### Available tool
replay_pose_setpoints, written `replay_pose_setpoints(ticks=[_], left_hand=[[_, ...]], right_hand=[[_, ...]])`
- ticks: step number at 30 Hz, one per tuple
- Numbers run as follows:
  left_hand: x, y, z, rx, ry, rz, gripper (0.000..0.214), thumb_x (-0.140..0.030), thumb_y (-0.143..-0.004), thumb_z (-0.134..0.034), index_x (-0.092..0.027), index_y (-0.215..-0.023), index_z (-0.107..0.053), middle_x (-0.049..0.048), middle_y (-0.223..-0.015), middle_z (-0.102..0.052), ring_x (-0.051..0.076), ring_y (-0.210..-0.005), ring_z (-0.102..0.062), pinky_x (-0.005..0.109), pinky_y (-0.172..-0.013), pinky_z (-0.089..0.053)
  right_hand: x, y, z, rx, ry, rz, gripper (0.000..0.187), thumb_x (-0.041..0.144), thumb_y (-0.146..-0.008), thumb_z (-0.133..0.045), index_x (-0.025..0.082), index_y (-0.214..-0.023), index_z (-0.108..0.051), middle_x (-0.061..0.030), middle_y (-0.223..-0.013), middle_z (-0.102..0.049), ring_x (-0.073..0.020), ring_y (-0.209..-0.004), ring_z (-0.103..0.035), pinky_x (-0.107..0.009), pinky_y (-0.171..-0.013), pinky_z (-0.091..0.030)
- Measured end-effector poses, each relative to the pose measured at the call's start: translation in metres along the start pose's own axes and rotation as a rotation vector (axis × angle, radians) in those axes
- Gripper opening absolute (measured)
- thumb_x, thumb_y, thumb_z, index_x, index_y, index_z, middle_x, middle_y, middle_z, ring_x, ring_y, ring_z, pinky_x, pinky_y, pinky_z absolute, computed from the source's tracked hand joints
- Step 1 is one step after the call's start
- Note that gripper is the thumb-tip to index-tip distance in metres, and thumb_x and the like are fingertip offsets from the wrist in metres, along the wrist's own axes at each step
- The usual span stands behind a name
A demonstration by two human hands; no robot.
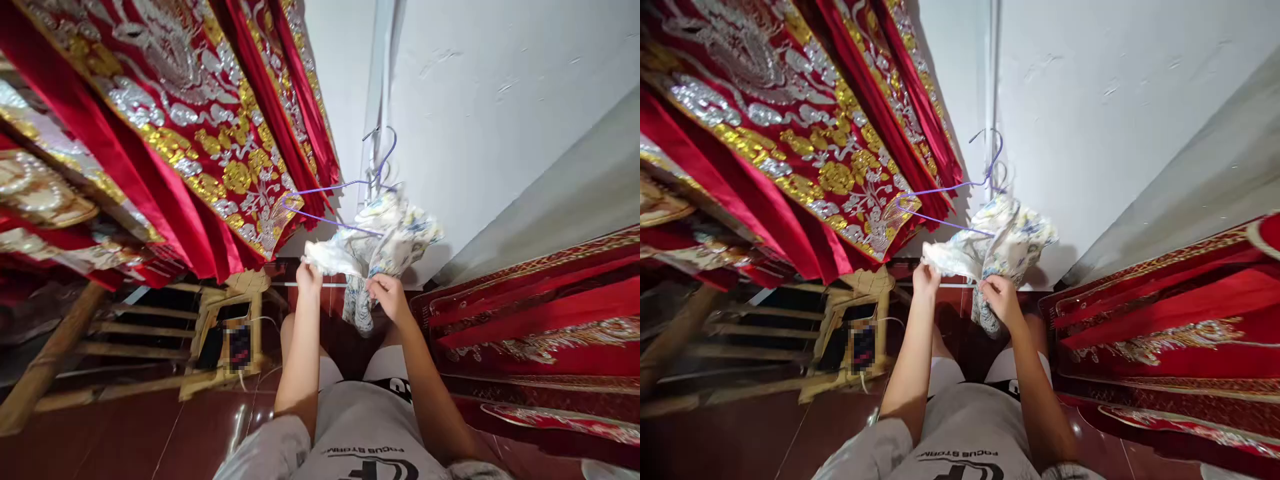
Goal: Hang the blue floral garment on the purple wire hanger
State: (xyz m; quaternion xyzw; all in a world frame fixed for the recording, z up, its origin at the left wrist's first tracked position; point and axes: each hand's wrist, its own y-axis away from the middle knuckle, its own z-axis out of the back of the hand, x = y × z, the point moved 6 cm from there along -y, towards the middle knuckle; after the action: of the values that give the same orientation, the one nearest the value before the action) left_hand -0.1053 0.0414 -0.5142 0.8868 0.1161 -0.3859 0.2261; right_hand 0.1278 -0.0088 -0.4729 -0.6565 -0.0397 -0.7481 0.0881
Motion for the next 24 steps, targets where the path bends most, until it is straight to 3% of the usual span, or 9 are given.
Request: replay_pose_setpoints(ticks=[4,8,10,13,17,19,21,23,24], left_hand=[[0.024,0.030,0.010,-0.071,0.090,0.058,0.026,-0.026,-0.093,-0.061,-0.017,-0.069,-0.059,-0.0003,-0.064,-0.061,0.011,-0.064,-0.062,0.022,-0.070,-0.051],[0.015,0.058,-0.025,0.150,0.054,-0.018,0.020,-0.032,-0.085,-0.073,-0.016,-0.077,-0.067,0.0018,-0.079,-0.068,0.013,-0.074,-0.065,0.024,-0.078,-0.052],[0.006,0.081,-0.056,0.369,-0.154,-0.141,0.022,-0.038,-0.084,-0.076,-0.016,-0.085,-0.072,0.0051,-0.091,-0.071,0.016,-0.085,-0.066,0.026,-0.082,-0.052],[-0.002,0.119,-0.094,0.646,-0.578,-0.389,0.025,-0.042,-0.091,-0.069,-0.018,-0.089,-0.075,0.0091,-0.104,-0.070,0.022,-0.102,-0.065,0.033,-0.095,-0.049],[-0.017,0.135,-0.103,0.691,-0.893,-0.627,0.028,-0.041,-0.097,-0.061,-0.024,-0.118,-0.070,0.0119,-0.134,-0.060,0.027,-0.133,-0.051,0.043,-0.116,-0.036],[-0.020,0.127,-0.096,0.735,-0.909,-0.558,0.046,-0.044,-0.100,-0.056,-0.026,-0.142,-0.054,0.0126,-0.143,-0.055,0.027,-0.138,-0.047,0.045,-0.120,-0.032],[-0.014,0.120,-0.088,0.868,-0.887,-0.393,0.053,-0.050,-0.103,-0.047,-0.024,-0.150,-0.045,0.0128,-0.138,-0.060,0.026,-0.130,-0.054,0.044,-0.117,-0.037],[-0.005,0.114,-0.077,0.989,-0.914,-0.226,0.053,-0.056,-0.102,-0.041,-0.018,-0.134,-0.060,0.0116,-0.120,-0.068,0.026,-0.113,-0.062,0.040,-0.106,-0.046],[-0.001,0.111,-0.071,1.010,-0.959,-0.171,0.054,-0.059,-0.101,-0.043,-0.015,-0.119,-0.067,0.0103,-0.109,-0.070,0.025,-0.104,-0.063,0.038,-0.098,-0.049]], right_hand=[[-0.015,0.007,0.001,0.135,0.074,-0.068,0.035,0.047,-0.089,-0.058,0.020,-0.066,-0.058,0.0003,-0.056,-0.055,-0.0152,-0.056,-0.050,-0.029,-0.058,-0.038],[-0.023,0.004,0.016,-0.024,0.112,-0.134,0.047,0.065,-0.089,-0.056,0.021,-0.075,-0.063,-0.0053,-0.073,-0.067,-0.0219,-0.074,-0.061,-0.035,-0.075,-0.046],[-0.016,-0.002,0.013,-0.056,-0.037,-0.122,0.058,0.077,-0.088,-0.049,0.022,-0.090,-0.069,-0.0091,-0.094,-0.072,-0.0265,-0.094,-0.065,-0.039,-0.090,-0.047],[0.000,-0.010,-0.010,0.068,-0.375,-0.152,0.079,0.090,-0.083,-0.036,0.023,-0.107,-0.071,-0.0105,-0.105,-0.072,-0.0292,-0.109,-0.064,-0.041,-0.096,-0.048],[0.024,-0.020,-0.021,0.177,-0.517,-0.217,0.074,0.087,-0.078,-0.050,0.021,-0.104,-0.072,-0.0077,-0.090,-0.070,-0.0262,-0.095,-0.065,-0.037,-0.081,-0.051],[0.038,-0.025,-0.015,0.315,-0.366,-0.247,0.057,0.073,-0.076,-0.066,0.020,-0.094,-0.072,-0.0043,-0.080,-0.067,-0.0214,-0.081,-0.063,-0.032,-0.071,-0.049],[0.055,-0.029,-0.005,0.537,-0.112,-0.235,0.040,0.057,-0.073,-0.076,0.018,-0.080,-0.070,-0.0008,-0.069,-0.062,-0.0166,-0.067,-0.057,-0.028,-0.062,-0.043],[0.075,-0.035,0.007,0.727,0.141,-0.109,0.029,0.043,-0.072,-0.077,0.017,-0.068,-0.067,0.0006,-0.062,-0.059,-0.0146,-0.061,-0.052,-0.027,-0.058,-0.039],[0.085,-0.042,0.016,0.721,0.236,-0.002,0.023,0.037,-0.073,-0.075,0.017,-0.066,-0.067,0.0002,-0.063,-0.060,-0.0150,-0.062,-0.053,-0.027,-0.059,-0.040]])
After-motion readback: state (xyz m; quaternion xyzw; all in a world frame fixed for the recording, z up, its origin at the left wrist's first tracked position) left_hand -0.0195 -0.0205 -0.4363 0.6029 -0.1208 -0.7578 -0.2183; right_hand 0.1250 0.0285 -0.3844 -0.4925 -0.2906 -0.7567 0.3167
